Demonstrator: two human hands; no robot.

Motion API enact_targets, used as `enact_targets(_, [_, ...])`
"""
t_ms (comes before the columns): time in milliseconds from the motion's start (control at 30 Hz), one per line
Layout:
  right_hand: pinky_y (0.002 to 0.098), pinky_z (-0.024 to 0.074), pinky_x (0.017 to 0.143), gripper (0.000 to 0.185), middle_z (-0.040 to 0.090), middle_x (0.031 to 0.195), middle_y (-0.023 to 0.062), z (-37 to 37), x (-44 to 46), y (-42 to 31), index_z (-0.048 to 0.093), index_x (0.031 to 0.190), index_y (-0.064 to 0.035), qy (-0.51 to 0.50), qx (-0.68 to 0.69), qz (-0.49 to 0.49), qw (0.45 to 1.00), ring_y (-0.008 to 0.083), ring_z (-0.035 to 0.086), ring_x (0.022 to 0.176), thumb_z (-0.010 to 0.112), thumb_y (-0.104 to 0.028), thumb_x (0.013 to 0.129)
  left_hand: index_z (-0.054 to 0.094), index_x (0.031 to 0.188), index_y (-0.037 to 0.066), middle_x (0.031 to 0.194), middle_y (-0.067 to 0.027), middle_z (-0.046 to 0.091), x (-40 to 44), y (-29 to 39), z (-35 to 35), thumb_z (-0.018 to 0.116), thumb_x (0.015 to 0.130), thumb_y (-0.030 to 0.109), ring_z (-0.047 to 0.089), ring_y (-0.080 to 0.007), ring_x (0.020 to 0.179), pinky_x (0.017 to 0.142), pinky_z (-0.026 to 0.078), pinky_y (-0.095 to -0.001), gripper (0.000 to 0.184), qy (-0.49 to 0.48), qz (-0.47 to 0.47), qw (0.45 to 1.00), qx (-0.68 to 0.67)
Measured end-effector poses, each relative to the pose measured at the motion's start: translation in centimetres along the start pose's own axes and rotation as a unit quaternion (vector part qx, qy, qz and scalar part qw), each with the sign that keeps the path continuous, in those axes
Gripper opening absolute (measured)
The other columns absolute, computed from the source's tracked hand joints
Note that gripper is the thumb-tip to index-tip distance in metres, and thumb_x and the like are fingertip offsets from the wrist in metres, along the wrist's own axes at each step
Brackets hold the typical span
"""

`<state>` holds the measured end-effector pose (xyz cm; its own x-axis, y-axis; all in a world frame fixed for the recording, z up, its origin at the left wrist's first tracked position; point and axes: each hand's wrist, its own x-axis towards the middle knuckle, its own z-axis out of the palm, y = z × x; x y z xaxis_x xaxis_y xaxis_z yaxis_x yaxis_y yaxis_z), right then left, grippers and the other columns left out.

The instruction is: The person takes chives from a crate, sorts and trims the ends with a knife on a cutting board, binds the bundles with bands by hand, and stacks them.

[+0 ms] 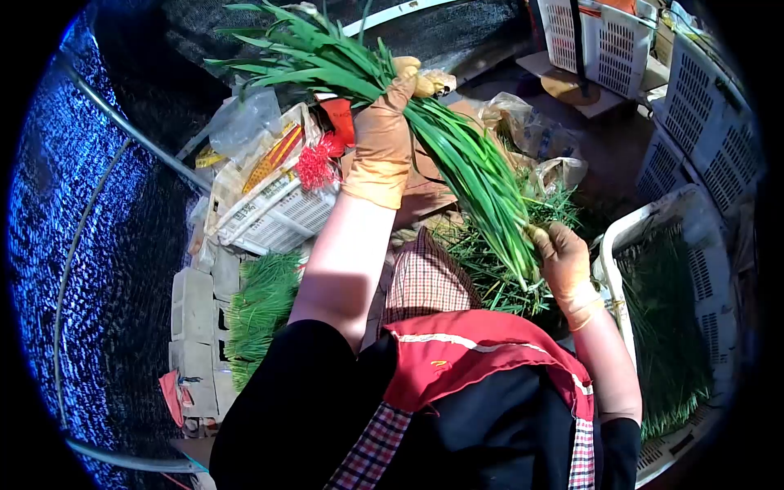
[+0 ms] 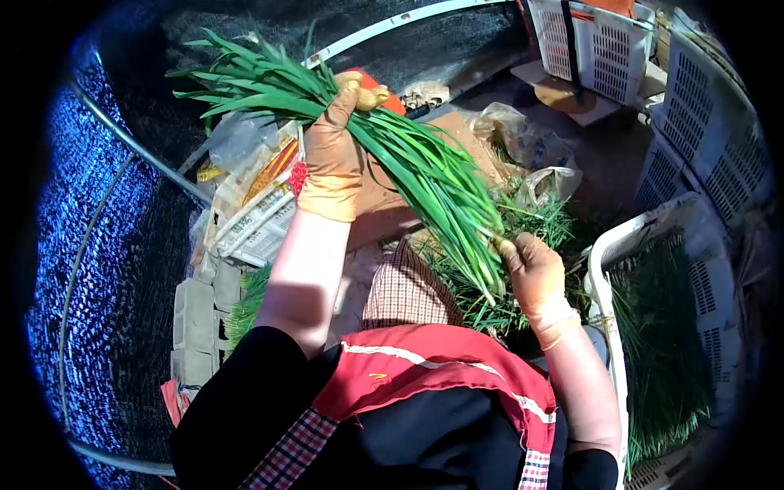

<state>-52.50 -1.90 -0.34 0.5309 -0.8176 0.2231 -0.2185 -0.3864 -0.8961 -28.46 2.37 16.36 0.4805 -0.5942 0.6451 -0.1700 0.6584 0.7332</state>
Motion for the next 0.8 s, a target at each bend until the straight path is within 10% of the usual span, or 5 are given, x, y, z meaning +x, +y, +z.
enact_targets(233, [0.0202,0.0347,0.050,0.017,0.042,0.063,-0.0046,-3.4,0.6,2.1,0.058,0.084,-0.0040,0.039,0.212,0.128,0.968,0.0053,0.037,0.056,0.056,-0.020,0.086,0.056,0.093,0.002,0.074,-0.0064,0.056,1.8,-1.0,-4.0,0.060,0.082,0.016,0.059,-0.0217,0.072,0.075,0.052,-0.0420,0.019,0.070,-0.033,0.990,-0.115])
enact_targets(500, [0.0387,0.0415,0.088,0.044,0.057,0.106,0.0192,-3.1,-3.3,18.4,0.049,0.115,-0.0061,0.008,-0.406,0.244,0.881,0.0323,0.052,0.104,0.062,-0.018,0.075,0.058,0.088,0.003,0.069,-0.0033,0.055,2.9,1.1,-6.1,0.060,0.081,0.014,0.056,-0.0190,0.070,0.083,0.049,-0.0436,0.013,0.153,-0.015,0.961,-0.231])
enact_targets(600, [0.0368,0.0391,0.092,0.063,0.046,0.123,0.0213,-1.9,-0.7,10.4,0.038,0.126,0.0002,-0.032,-0.233,0.114,0.965,0.0311,0.047,0.112,0.066,-0.023,0.075,0.058,0.088,0.003,0.069,-0.0030,0.054,2.9,0.9,-6.9,0.061,0.080,0.014,0.056,-0.0189,0.070,0.084,0.048,-0.0436,0.014,0.134,-0.003,0.958,-0.254])
enact_targets(633, [0.0349,0.0368,0.094,0.065,0.045,0.125,0.0183,-1.0,0.1,8.9,0.037,0.127,0.0017,-0.053,0.056,0.119,0.990,0.0280,0.046,0.113,0.065,-0.028,0.077,0.058,0.088,0.003,0.069,-0.0030,0.054,2.7,0.9,-6.9,0.061,0.080,0.014,0.056,-0.0188,0.070,0.085,0.047,-0.0435,0.014,0.138,-0.004,0.957,-0.255])
enact_targets(800, [0.0231,0.0416,0.071,0.042,0.058,0.101,0.0028,1.2,4.8,-0.7,0.052,0.111,-0.0043,-0.159,0.487,0.220,0.830,0.0107,0.053,0.086,0.064,-0.029,0.080,0.058,0.083,0.005,0.068,-0.0005,0.052,1.9,0.8,-6.4,0.062,0.080,0.019,0.057,-0.0181,0.069,0.085,0.049,-0.0415,0.015,0.112,-0.005,0.961,-0.253])
